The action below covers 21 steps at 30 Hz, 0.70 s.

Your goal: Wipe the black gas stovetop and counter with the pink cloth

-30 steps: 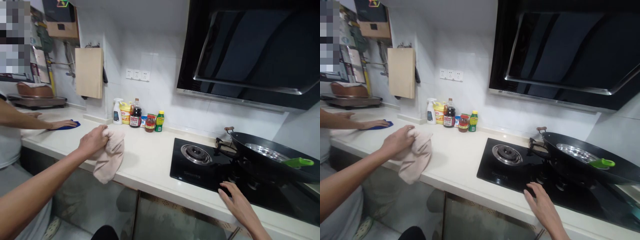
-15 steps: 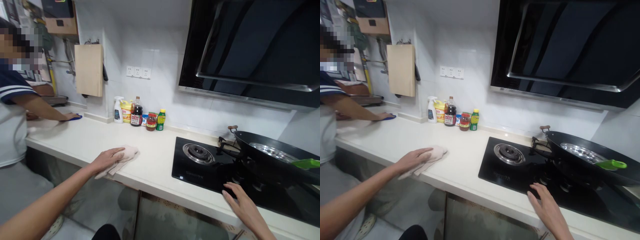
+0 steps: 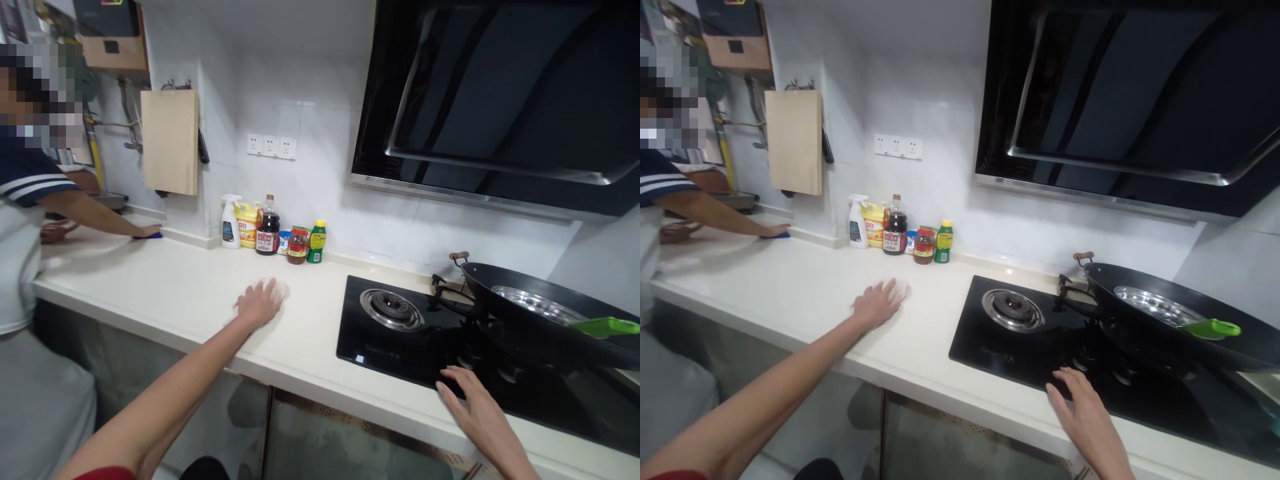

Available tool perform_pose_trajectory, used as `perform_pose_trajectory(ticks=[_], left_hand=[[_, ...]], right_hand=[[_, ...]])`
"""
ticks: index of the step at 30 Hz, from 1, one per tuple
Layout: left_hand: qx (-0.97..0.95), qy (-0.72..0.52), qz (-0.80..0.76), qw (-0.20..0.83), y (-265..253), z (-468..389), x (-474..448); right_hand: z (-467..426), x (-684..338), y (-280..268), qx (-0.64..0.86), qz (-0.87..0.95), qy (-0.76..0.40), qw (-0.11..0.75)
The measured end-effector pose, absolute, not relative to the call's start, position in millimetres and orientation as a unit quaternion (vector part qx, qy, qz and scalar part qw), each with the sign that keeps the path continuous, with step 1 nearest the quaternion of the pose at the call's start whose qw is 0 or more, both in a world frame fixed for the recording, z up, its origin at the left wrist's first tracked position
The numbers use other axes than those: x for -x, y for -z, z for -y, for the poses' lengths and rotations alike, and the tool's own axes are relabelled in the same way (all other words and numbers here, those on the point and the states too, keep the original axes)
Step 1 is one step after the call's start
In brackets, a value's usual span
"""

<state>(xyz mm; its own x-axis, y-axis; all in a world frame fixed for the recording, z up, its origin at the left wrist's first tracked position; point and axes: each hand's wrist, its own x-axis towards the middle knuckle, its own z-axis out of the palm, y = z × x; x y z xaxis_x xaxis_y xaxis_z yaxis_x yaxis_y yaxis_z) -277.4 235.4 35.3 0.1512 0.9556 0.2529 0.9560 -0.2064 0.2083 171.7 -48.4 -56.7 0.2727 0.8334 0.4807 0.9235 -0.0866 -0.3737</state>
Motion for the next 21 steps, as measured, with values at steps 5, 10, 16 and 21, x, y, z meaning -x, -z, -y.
perform_pose_trajectory(ticks=[5,10,16,21], left_hand=[[0.866,0.125,0.485,-0.005,-23,-165,225],[0.936,0.152,0.316,0.029,-14,-111,244],[0.895,0.068,0.439,0.039,-31,-149,324],[0.828,0.026,0.556,0.066,-36,-222,358]], right_hand=[[49,-170,55,0.736,0.59,0.076,0.323],[51,-171,57,0.734,0.595,0.068,0.321],[50,-193,55,0.728,0.625,0.057,0.277],[21,-183,41,0.741,0.625,0.045,0.239]])
